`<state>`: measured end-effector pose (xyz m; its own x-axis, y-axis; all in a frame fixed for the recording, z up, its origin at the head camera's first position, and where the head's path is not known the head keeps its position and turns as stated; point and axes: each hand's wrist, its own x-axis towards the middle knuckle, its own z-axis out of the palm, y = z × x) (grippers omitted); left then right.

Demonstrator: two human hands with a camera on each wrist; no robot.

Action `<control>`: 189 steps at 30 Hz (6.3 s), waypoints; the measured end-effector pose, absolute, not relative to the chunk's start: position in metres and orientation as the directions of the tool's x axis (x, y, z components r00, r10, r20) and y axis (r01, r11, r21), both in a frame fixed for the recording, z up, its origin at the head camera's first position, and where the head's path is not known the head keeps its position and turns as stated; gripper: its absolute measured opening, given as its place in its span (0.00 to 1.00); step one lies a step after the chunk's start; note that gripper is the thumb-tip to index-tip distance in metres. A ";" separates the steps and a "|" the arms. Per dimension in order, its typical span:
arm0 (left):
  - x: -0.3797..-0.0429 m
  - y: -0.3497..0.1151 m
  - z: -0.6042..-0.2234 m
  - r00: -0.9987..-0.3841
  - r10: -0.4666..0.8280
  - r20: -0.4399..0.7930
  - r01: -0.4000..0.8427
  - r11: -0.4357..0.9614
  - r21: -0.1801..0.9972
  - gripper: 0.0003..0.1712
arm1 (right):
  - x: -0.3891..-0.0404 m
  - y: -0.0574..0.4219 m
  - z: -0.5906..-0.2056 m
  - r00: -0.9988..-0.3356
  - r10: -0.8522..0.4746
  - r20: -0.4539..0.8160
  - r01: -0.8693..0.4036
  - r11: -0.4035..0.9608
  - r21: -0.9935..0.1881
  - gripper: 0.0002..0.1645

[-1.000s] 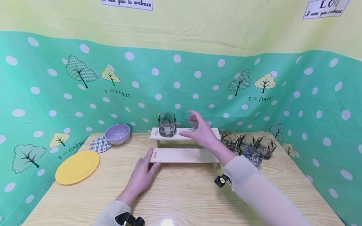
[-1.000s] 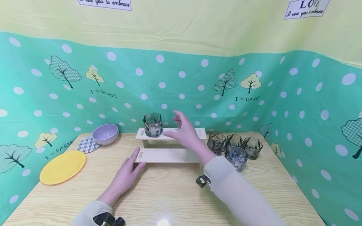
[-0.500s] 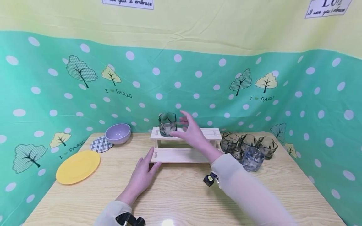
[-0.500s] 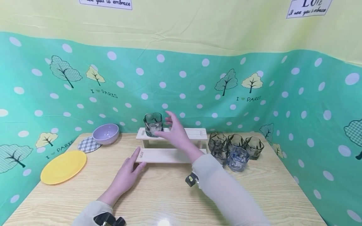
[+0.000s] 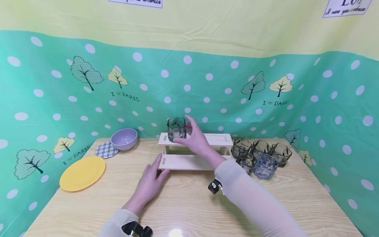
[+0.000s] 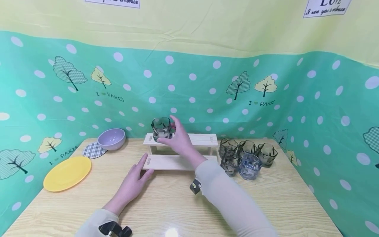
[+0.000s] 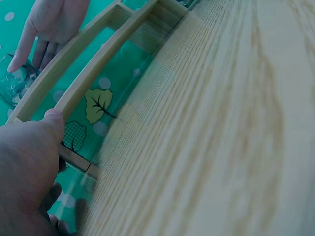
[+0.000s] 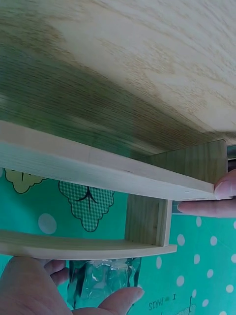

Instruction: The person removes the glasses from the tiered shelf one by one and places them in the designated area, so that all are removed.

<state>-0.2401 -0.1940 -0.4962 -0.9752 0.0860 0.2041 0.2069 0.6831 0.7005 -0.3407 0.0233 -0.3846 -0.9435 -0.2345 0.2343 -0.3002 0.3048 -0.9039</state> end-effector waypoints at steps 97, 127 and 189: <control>-0.241 -0.193 -0.498 -0.966 0.095 0.241 0.240 0.674 0.698 0.45 | -0.285 0.099 -0.348 -0.958 -0.173 0.227 -0.272 0.313 -0.910 0.66; -0.241 -0.194 -0.502 -0.973 0.102 0.209 0.221 0.689 0.691 0.46 | -0.236 0.215 -0.345 -0.982 -0.068 0.176 -0.186 0.501 -0.845 0.68; -0.243 -0.195 -0.497 -0.970 0.108 0.218 0.231 0.688 0.688 0.46 | -0.183 0.383 -0.416 -0.985 0.150 0.087 0.024 0.616 -0.788 0.75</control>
